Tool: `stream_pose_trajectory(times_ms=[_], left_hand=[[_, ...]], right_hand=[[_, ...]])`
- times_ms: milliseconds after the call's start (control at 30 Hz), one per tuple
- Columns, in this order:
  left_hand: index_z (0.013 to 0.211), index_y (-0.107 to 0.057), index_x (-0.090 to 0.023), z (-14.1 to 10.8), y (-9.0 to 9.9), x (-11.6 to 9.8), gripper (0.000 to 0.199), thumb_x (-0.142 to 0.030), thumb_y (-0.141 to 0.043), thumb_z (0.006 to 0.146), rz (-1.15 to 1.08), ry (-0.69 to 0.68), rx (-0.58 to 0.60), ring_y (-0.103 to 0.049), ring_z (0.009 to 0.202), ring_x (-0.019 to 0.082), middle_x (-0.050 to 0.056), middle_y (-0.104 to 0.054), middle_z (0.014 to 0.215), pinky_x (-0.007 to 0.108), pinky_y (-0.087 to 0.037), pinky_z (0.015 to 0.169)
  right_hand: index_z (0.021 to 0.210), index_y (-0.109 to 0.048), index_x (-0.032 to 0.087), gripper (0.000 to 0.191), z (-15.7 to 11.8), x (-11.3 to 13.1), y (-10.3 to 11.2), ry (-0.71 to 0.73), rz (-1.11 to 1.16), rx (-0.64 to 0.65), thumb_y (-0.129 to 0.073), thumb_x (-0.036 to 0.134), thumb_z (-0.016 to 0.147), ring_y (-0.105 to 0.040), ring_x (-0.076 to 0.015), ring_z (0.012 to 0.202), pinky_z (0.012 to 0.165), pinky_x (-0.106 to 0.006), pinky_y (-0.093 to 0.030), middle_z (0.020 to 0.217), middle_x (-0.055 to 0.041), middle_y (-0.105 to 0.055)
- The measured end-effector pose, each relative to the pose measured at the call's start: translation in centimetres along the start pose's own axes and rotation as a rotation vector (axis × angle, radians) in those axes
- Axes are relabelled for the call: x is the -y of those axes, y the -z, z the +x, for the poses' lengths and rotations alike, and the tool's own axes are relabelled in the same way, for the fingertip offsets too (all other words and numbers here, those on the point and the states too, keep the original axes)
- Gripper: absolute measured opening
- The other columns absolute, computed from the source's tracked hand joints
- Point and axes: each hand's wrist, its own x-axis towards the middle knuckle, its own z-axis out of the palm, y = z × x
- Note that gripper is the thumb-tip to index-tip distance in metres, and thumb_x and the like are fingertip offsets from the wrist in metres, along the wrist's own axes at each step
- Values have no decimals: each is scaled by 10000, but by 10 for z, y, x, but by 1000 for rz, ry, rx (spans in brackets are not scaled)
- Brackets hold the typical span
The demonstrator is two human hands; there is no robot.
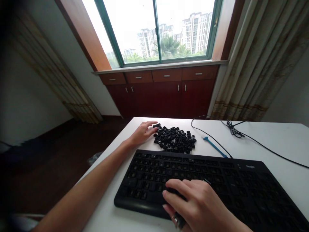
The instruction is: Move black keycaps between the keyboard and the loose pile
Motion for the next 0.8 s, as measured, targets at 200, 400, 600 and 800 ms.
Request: stream_pose_trajectory(times_ms=[200,400,600,800], left_hand=[[1194,-698,-249,-3,-1,-2,297,-365,-612,934,-43,-53,19,-617,1178,248,65,-705,1229,447,-458,1077],[1175,-702,-210,-11,11,-5,304,-330,-659,899,-96,-83,51,-623,1168,236,103,-686,1234,427,-482,1062],[1110,-724,-217,-16,14,-5,247,-336,-662,903,-87,-53,54,-638,1075,222,95,-691,1132,394,-522,970],[1072,-730,-223,-16,14,-8,260,-401,-694,885,-52,-28,36,-635,933,199,70,-689,1009,354,-518,870]], right_hand=[[1067,-730,222,217,3,1,3,-3,-10,-28,-529,240,987,-728,-169,723,639,-282,-606,1033,-52,-769],[1048,-736,233,219,6,3,6,-24,-20,-21,-528,231,978,-740,-175,738,656,-282,-620,1031,-41,-774],[1037,-731,220,224,6,2,8,9,4,-41,-517,209,971,-735,-171,692,634,-282,-622,1010,-48,-775],[1030,-728,215,212,6,3,5,-9,36,-50,-533,183,953,-732,-166,704,659,-266,-613,997,-64,-769]])
